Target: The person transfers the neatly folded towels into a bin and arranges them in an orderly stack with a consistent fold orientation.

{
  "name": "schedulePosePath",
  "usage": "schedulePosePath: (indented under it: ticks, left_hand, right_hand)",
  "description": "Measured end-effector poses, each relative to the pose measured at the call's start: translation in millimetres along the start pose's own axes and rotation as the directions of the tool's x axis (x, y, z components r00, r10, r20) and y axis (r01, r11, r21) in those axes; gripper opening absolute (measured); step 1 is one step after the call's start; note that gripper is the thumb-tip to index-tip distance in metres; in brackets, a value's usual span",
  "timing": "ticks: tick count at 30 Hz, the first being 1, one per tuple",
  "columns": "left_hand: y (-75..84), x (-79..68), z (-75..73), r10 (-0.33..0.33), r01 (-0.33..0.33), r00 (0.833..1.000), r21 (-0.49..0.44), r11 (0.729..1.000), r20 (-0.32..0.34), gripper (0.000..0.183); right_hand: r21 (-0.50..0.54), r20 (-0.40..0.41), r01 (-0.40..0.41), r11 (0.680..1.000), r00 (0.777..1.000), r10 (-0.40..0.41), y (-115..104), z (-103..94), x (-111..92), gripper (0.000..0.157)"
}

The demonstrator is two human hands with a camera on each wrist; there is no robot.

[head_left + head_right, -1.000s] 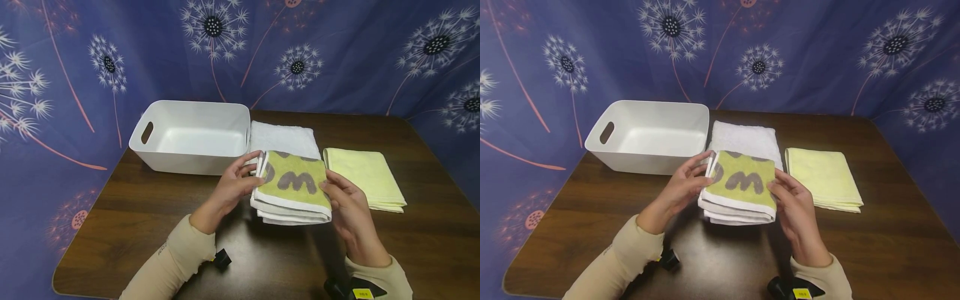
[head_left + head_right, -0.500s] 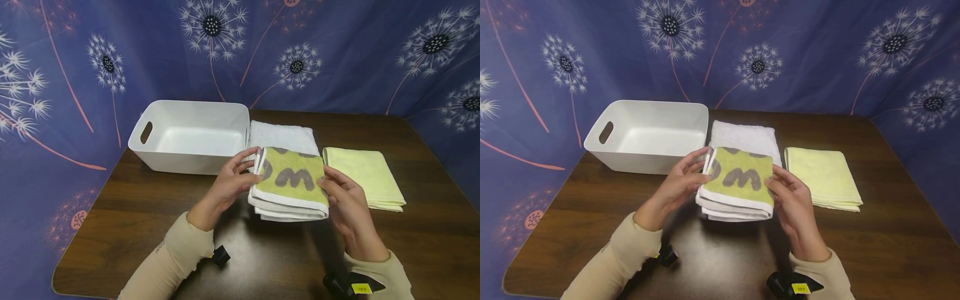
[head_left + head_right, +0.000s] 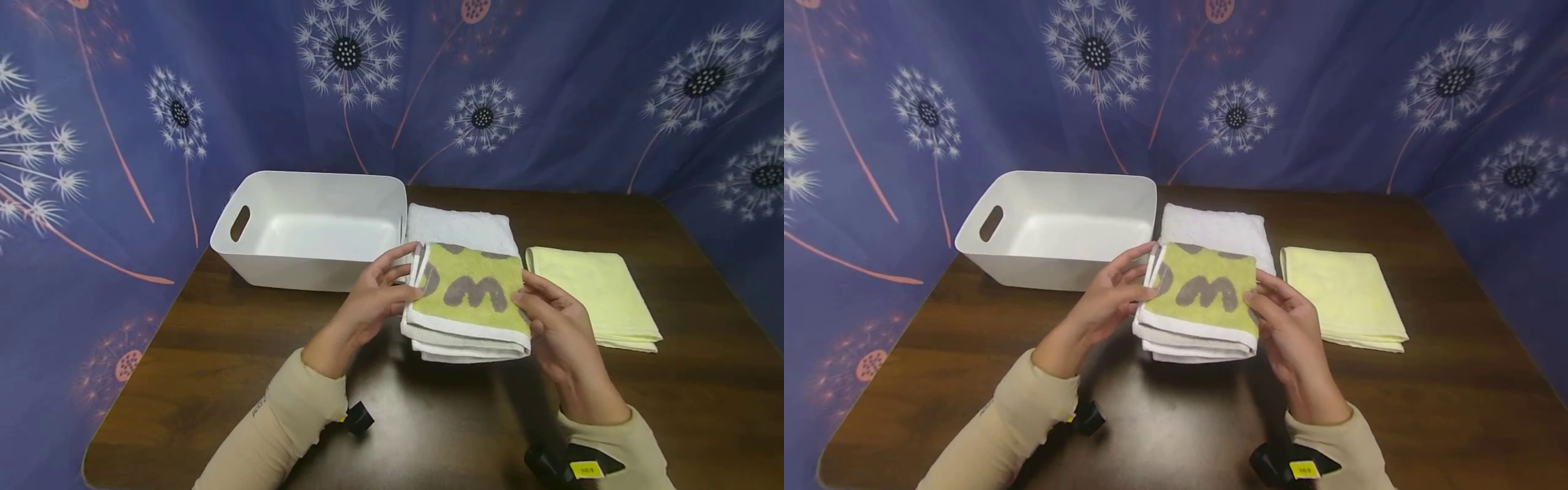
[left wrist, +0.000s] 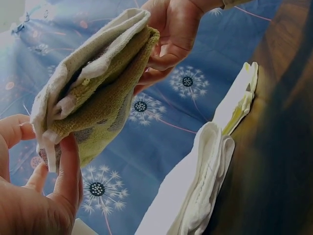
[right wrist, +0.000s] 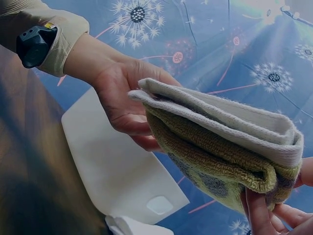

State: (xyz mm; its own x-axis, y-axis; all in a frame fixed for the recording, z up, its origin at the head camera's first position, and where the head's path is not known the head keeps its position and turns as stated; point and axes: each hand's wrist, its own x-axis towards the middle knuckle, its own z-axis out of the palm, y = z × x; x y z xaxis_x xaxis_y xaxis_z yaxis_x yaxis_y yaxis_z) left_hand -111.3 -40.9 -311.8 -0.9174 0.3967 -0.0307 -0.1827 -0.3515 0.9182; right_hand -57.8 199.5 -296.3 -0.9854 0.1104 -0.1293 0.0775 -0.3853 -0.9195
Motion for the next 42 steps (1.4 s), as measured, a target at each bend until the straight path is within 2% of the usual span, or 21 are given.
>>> schedulePosePath:
  ticks: [17, 27, 34, 42]
  left_hand:
    - [3.6, 0.6, -5.4, 0.001, -0.001, 1.0, -0.012, 1.0, -0.011, 0.066]
    - [10.4, 2.2, -8.6, -0.003, 0.002, 1.0, -0.011, 1.0, -0.012, 0.067]
    - [12.0, 4.4, -12.7, 0.002, -0.003, 1.0, -0.021, 1.0, -0.008, 0.067]
    - [14.8, 6.2, -18.1, -0.001, 0.001, 1.0, -0.012, 1.0, -0.001, 0.067]
  right_hand:
    - [-0.003, 0.003, -0.004, 1.0, 1.0, 0.004, 1, 8.3, 5, 0.025]
    - [-0.014, 0.004, -0.022, 1.0, 1.0, 0.022, 0, 13.9, 9, 0.032]
    - [-0.014, 0.001, -0.019, 1.0, 1.0, 0.019, 0, 17.6, 12, 0.026]
    - [-0.023, 0.006, -0.033, 0.999, 0.999, 0.033, 0, 20.0, 14, 0.028]
